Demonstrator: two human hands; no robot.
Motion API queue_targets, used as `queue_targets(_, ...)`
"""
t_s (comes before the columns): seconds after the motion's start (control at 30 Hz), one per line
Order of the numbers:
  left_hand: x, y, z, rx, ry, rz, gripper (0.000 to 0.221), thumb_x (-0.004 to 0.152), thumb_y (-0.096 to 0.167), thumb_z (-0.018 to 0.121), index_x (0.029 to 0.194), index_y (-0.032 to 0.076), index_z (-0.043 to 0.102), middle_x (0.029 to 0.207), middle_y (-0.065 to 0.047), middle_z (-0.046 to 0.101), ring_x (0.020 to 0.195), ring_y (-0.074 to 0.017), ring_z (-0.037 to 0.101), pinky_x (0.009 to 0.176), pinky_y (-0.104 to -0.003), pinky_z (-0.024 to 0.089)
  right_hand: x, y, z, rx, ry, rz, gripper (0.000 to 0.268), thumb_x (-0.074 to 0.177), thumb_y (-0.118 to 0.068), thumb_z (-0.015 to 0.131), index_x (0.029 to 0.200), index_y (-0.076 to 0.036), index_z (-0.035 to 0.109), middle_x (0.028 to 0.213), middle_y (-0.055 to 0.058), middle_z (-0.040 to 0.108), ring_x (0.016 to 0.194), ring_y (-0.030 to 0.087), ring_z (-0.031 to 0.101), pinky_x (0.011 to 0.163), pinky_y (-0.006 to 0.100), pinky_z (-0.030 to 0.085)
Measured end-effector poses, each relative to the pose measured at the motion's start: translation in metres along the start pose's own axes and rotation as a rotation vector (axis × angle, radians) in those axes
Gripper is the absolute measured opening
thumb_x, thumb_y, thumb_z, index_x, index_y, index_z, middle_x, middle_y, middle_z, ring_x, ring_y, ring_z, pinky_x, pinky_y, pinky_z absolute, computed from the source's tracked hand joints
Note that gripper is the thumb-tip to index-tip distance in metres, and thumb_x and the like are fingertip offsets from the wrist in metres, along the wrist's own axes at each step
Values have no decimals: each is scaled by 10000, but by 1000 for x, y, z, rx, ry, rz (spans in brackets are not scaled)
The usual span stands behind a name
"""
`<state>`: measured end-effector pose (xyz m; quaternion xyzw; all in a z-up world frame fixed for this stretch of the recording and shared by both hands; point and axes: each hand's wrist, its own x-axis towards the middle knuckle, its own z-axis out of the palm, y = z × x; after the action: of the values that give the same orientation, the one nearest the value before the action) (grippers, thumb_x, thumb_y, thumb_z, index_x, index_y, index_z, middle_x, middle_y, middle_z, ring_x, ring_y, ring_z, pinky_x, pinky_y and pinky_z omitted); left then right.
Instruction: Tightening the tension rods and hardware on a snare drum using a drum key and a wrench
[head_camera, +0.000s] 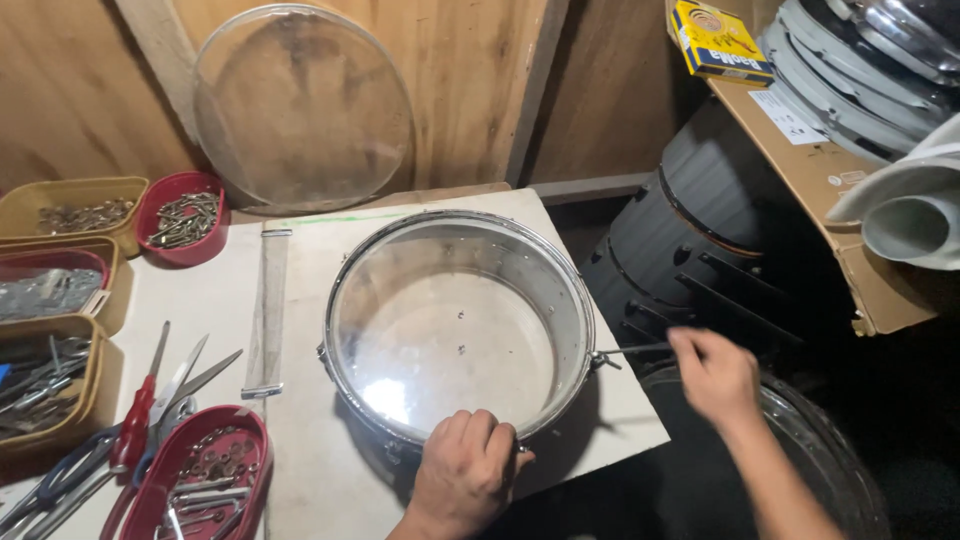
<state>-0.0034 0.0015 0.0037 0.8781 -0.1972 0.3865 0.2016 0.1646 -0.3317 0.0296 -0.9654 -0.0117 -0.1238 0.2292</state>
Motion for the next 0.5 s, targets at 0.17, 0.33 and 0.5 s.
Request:
queue_targets(0.17,4,0,7,3,-10,0,444,1078,423,446,791,96,536,739,-94,457,612,-286,446,510,-418,355,-80,21,2,-26,204,-441,232,923,-172,672,1132,-118,758,1119,21,780,1018,178,739,950,317,547)
queue_targets(0.33,10,-2,3,-33,0,46,432,1078,393,469,773,90,518,731,-96,451,600,-286,444,519,-416,349,-113,-48,-21,124,120,-890,359,901,-62,689,1242,41,645,1000,103,739,843,170,744,856,258,618)
queue_targets(0.5,12,-2,3,-23,33,62,406,1069,370,492,778,90,536,734,-96,472,607,-291,473,520,-413,375,-78,-80,-16,32,-194,-1186,368,940,-249,762,1231,-47,661,773,47,653,557,229,618,482,378,508)
